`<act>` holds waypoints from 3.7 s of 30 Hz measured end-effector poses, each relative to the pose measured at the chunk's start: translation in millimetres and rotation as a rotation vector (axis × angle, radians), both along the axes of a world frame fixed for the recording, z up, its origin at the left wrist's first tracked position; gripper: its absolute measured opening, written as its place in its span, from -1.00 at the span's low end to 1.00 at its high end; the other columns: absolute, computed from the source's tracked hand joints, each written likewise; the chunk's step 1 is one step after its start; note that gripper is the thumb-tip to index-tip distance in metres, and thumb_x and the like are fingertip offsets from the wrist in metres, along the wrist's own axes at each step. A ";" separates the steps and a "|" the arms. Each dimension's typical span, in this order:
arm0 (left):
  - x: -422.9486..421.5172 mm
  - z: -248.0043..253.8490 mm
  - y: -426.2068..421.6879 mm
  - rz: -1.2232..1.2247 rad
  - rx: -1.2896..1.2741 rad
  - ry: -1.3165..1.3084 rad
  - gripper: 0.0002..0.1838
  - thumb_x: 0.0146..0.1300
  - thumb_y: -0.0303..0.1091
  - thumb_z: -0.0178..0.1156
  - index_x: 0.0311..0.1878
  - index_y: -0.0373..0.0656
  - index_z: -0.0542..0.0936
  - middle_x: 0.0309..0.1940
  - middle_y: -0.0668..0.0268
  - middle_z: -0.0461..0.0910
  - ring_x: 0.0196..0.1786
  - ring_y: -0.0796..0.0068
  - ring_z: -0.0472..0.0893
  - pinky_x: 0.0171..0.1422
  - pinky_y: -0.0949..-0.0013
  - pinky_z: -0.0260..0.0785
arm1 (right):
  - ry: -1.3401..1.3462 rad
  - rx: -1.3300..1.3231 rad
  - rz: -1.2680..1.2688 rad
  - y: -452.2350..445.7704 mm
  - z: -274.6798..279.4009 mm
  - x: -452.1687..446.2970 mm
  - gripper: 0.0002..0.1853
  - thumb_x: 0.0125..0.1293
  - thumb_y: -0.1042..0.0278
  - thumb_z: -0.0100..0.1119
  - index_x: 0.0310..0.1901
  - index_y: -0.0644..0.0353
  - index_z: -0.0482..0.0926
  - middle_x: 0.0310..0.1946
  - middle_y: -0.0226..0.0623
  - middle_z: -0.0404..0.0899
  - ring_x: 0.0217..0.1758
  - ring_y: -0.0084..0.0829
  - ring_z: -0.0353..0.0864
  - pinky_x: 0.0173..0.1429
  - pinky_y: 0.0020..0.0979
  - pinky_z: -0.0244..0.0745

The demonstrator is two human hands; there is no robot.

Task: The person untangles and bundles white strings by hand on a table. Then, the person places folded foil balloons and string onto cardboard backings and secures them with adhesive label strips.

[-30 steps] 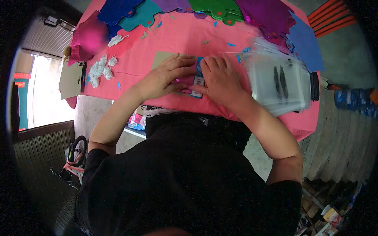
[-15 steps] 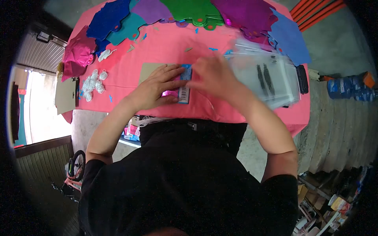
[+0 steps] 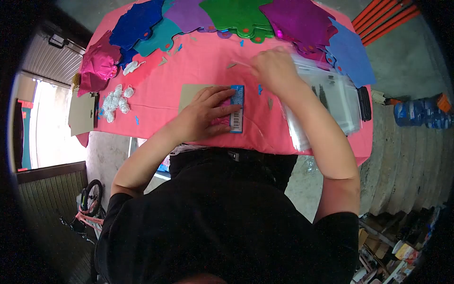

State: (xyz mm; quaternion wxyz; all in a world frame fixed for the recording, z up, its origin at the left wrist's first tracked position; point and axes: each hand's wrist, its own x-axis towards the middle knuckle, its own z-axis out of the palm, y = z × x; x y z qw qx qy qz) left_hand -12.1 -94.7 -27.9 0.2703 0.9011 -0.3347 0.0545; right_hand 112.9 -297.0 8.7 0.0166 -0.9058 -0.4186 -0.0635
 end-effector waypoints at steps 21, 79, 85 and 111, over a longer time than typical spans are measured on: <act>-4.3 -3.7 -0.5 0.081 0.050 -0.075 -0.46 -0.02 -0.05 0.29 0.11 0.18 0.52 0.30 0.12 0.17 0.35 0.06 0.15 0.42 -0.09 -0.11 | 0.296 0.275 0.038 -5.6 -24.4 -42.5 -0.87 0.06 0.32 0.16 -0.42 0.19 0.51 -0.42 -0.23 0.51 -0.27 -0.15 0.54 -0.23 -0.17 0.43; 131.6 -12.1 -119.8 0.128 -0.645 0.425 -0.89 0.13 -0.41 0.22 -0.43 -0.22 0.53 -0.61 0.44 0.48 -0.56 0.71 0.41 -0.49 0.54 0.28 | 0.388 0.353 0.115 20.0 -35.1 -74.7 -0.10 -0.07 -0.24 0.25 0.20 0.25 0.22 0.18 0.03 0.24 0.29 0.00 0.17 0.35 -0.16 0.06; 126.0 -4.6 -125.6 0.118 -0.723 0.465 -0.91 0.15 -0.42 0.20 -0.33 -0.23 0.57 -0.60 0.44 0.50 -0.52 0.72 0.44 -0.44 0.56 0.31 | 0.499 0.149 0.064 18.8 -25.6 -74.2 0.05 0.07 -0.39 0.01 0.38 0.25 -0.08 0.41 0.01 -0.16 0.49 -0.10 -0.20 0.49 -0.20 -0.24; 52.3 -0.6 176.0 0.685 -0.500 0.088 -0.88 0.29 -0.36 0.11 -0.25 -0.21 0.49 -0.52 0.53 0.36 -0.44 0.80 0.29 -0.40 0.63 0.13 | 0.253 0.146 0.134 18.5 -51.5 -69.0 0.03 0.06 -0.35 0.06 0.37 0.26 -0.04 0.40 0.00 -0.10 0.49 -0.11 -0.18 0.48 -0.09 -0.29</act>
